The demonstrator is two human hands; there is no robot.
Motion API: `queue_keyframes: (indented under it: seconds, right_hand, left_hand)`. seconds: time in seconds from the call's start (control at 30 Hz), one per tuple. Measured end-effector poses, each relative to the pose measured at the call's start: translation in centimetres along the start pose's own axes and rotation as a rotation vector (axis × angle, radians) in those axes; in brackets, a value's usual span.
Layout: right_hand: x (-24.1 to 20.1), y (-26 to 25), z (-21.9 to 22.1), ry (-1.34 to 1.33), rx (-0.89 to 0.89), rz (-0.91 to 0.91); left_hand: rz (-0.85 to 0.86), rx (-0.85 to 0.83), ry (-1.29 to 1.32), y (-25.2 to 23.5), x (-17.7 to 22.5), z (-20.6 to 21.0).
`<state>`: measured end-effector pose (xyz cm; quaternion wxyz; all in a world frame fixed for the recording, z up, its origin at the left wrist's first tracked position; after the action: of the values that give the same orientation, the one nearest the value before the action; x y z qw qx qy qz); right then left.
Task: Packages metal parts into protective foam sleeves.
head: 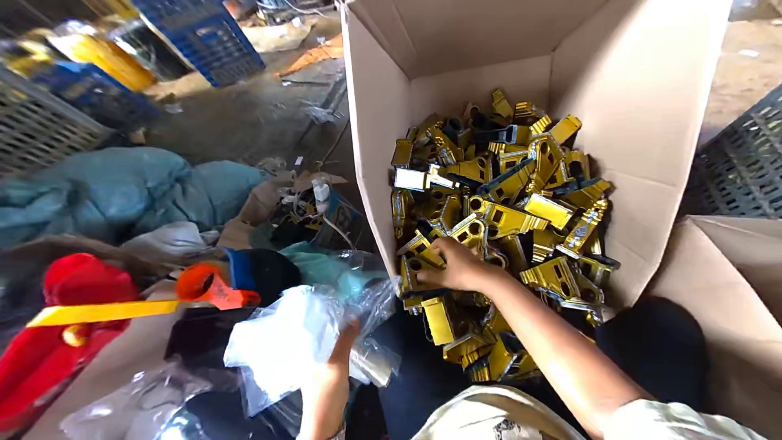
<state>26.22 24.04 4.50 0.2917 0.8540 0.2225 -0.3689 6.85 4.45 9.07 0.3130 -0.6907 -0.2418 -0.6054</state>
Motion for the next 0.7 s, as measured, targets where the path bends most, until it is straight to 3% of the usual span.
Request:
queue_keyframes:
  seconds: [0.07,0.17,0.27,0.47,0.57,0.63,0.7]
  right_hand:
    - [-0.2,-1.2,3.5,0.187,-0.122,0.047]
    - [-0.5,-1.6,4.8,0.316,-0.16,0.061]
    - [0.5,-0.9,4.0,0.15,-0.195,0.103]
    - [3.7,6.0,-5.3,-0.558,0.25,-0.038]
    - [5.1,11.8,-9.4,-0.798,0.597,-0.094]
    - [4.9,14.5,-10.5,-0.863,0.599,-0.298]
    - [3.1,15.5,-9.8,-0.704,0.406,-0.419]
  left_hand:
    - [0.05,0.049,0.072,-0.7,0.4,-0.1]
    - [0.083,0.048,0.118,-1.5,0.3,0.5]
    - [0.056,0.037,0.09,-1.3,-0.1,1.4]
    - [0.085,-0.106,-0.035,-1.5,0.4,5.2]
    - [0.168,-0.231,-0.088,-1.5,1.8,8.4]
    - [0.214,-0.34,-0.034,-1.4,2.2,11.1]
    - [0.172,-0.476,0.06,-0.4,2.6,14.2]
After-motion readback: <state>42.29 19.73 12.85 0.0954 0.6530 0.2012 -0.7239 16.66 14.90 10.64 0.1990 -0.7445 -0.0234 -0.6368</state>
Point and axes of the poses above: each hand's wrist, its own y-axis away from the middle knuckle, its own z-axis out of the palm, x = y × z, the point moved 9 cm from there along -y, towards the middle knuckle, and after that the axes turned 1 degree about -x, right-handed, at the moved point
